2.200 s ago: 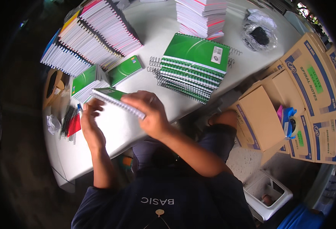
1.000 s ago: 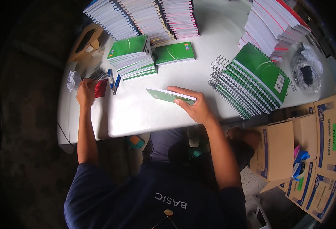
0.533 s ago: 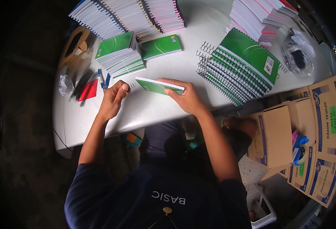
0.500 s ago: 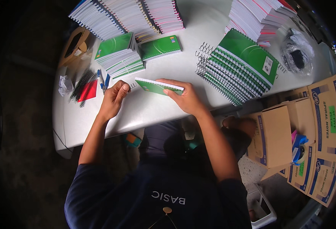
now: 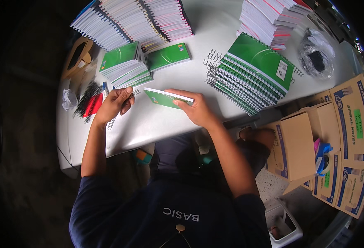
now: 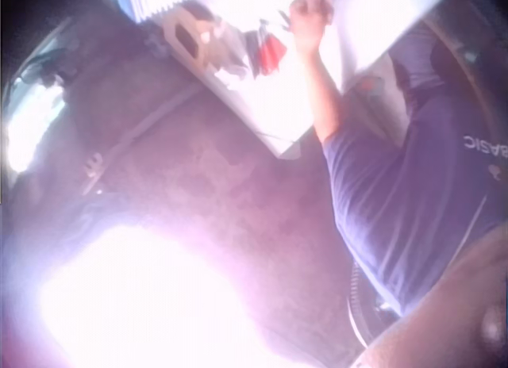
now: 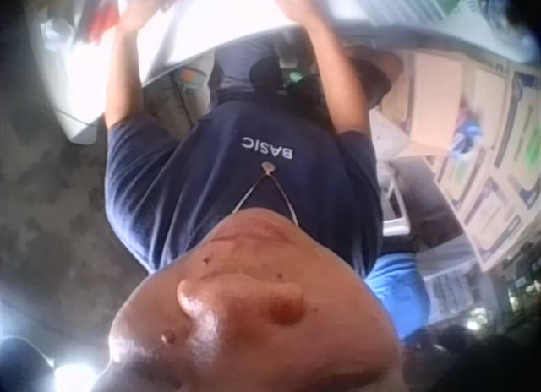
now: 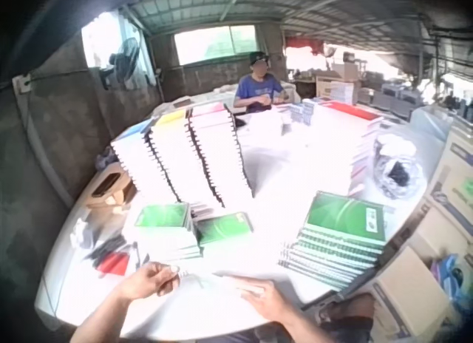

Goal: The person organizes stacks of notebooks and uses a pair of blue-handled wire cutters to trim excess metal from the spiral bindings.

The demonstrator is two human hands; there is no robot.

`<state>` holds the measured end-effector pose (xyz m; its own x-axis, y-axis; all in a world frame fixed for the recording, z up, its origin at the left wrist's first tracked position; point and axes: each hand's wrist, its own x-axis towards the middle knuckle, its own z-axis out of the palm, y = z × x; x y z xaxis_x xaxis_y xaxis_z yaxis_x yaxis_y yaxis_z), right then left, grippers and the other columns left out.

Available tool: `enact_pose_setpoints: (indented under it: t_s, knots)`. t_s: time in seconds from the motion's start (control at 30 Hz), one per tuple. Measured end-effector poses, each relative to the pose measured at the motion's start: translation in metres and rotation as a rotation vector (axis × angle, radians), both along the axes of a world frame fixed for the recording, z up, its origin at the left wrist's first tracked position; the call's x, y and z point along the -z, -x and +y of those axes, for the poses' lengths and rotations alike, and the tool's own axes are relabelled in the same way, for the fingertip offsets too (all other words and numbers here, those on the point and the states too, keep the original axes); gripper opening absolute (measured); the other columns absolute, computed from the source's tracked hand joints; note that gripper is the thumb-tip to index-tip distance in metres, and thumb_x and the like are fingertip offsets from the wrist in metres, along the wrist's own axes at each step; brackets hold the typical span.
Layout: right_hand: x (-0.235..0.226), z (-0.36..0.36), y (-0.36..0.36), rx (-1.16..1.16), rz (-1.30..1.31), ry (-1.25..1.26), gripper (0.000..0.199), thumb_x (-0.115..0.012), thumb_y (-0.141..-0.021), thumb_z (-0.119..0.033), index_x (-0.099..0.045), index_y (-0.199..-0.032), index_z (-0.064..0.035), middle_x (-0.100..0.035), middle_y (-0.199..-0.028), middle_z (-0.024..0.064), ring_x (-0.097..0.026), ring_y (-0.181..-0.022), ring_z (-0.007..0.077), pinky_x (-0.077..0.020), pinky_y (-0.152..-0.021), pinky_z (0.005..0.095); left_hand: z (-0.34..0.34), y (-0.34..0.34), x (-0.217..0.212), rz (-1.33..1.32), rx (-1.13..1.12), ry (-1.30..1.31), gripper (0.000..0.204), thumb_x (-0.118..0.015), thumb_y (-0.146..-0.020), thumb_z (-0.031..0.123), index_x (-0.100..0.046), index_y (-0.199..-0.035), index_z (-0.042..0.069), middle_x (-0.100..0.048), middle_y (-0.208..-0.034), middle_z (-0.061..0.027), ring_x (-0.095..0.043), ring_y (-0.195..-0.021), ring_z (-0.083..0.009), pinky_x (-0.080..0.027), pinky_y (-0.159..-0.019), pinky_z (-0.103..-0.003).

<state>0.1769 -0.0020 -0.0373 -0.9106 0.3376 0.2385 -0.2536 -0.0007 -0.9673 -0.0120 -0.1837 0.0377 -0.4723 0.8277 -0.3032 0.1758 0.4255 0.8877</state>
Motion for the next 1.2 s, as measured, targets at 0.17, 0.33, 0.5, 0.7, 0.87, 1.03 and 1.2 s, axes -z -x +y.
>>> enact_pose_setpoints:
  t_s: [0.17, 0.33, 0.5, 0.7, 0.87, 1.03, 1.2]
  knots:
    - [0.0, 0.001, 0.0, -0.03, -0.007, 0.005, 0.03, -0.056, -0.087, -0.003, -0.058, -0.116, 0.0016, -0.063, -0.112, 0.0096, -0.056, -0.103, 0.0128, -0.0416, -0.094, 0.0274, 0.009, 0.001, 0.004, -0.112, -0.044, 0.024, 0.036, -0.053, -0.092, 0.036, -0.057, -0.076, 0.004, -0.049, -0.056, -0.0003, -0.042, -0.048, -0.0065, -0.035, -0.047, -0.021]
    - [-0.001, 0.003, -0.002, -0.04, -0.029, -0.058, 0.029, -0.056, -0.087, -0.003, -0.059, -0.115, 0.0012, -0.063, -0.111, 0.0097, -0.056, -0.102, 0.0132, -0.042, -0.093, 0.0271, 0.014, 0.001, 0.002, 0.516, 0.162, -0.345, 0.023, -0.069, -0.079, 0.016, -0.057, -0.097, 0.007, -0.057, -0.078, -0.002, -0.051, -0.077, -0.0145, -0.041, -0.065, -0.026]
    - [0.0, -0.001, -0.002, -0.005, -0.011, -0.122, 0.032, -0.055, -0.085, 0.001, -0.06, -0.115, -0.0043, -0.065, -0.109, 0.0098, -0.059, -0.097, 0.012, -0.0445, -0.088, 0.0256, 0.016, -0.008, -0.012, 1.073, 0.406, -0.013, 0.038, -0.074, -0.072, 0.018, -0.055, -0.104, 0.009, -0.057, -0.106, -0.0077, -0.051, -0.095, -0.0225, -0.037, -0.081, -0.035]
    - [0.003, -0.027, -0.017, 0.171, 0.097, -0.284, 0.034, -0.058, -0.081, 0.003, -0.061, -0.114, -0.0056, -0.065, -0.103, 0.0149, -0.066, -0.09, 0.0247, -0.0502, -0.078, 0.0292, -0.002, -0.058, 0.048, 1.439, 0.119, -0.139, 0.101, -0.056, -0.069, 0.068, -0.029, -0.137, -0.002, -0.022, -0.144, -0.0271, -0.022, -0.132, -0.0459, -0.01, -0.105, -0.06]
    - [0.01, -0.047, -0.029, 0.189, 0.122, -0.349, 0.039, -0.057, -0.078, 0.007, -0.061, -0.114, -0.0084, -0.064, -0.104, 0.0154, -0.064, -0.091, 0.0289, -0.0514, -0.077, 0.0328, -0.014, -0.06, 0.05, 1.729, 0.053, -0.23, 0.107, -0.044, -0.071, 0.075, -0.026, -0.137, -0.007, -0.014, -0.143, -0.0348, -0.002, -0.132, -0.0547, 0.005, -0.101, -0.064]
    - [0.017, -0.047, -0.037, 0.25, 0.186, -0.364, 0.045, -0.055, -0.075, 0.011, -0.061, -0.115, -0.0097, -0.063, -0.108, 0.0134, -0.063, -0.094, 0.0289, -0.0519, -0.08, 0.0336, -0.041, -0.098, 0.104, 1.388, 0.337, -0.223, 0.111, -0.037, -0.074, 0.077, -0.016, -0.136, -0.013, -0.011, -0.142, -0.0359, -0.001, -0.131, -0.0559, 0.006, -0.099, -0.067]
    - [0.012, -0.047, -0.04, 0.225, 0.238, -0.529, 0.049, -0.057, -0.07, 0.011, -0.06, -0.115, -0.0076, -0.064, -0.108, 0.0103, -0.066, -0.088, 0.0248, -0.0538, -0.075, 0.0335, 0.012, -0.056, 0.031, 1.584, -0.139, -0.46, 0.104, -0.034, -0.079, 0.075, -0.021, -0.137, -0.011, -0.004, -0.144, -0.0325, 0.001, -0.132, -0.0534, 0.002, -0.1, -0.065]
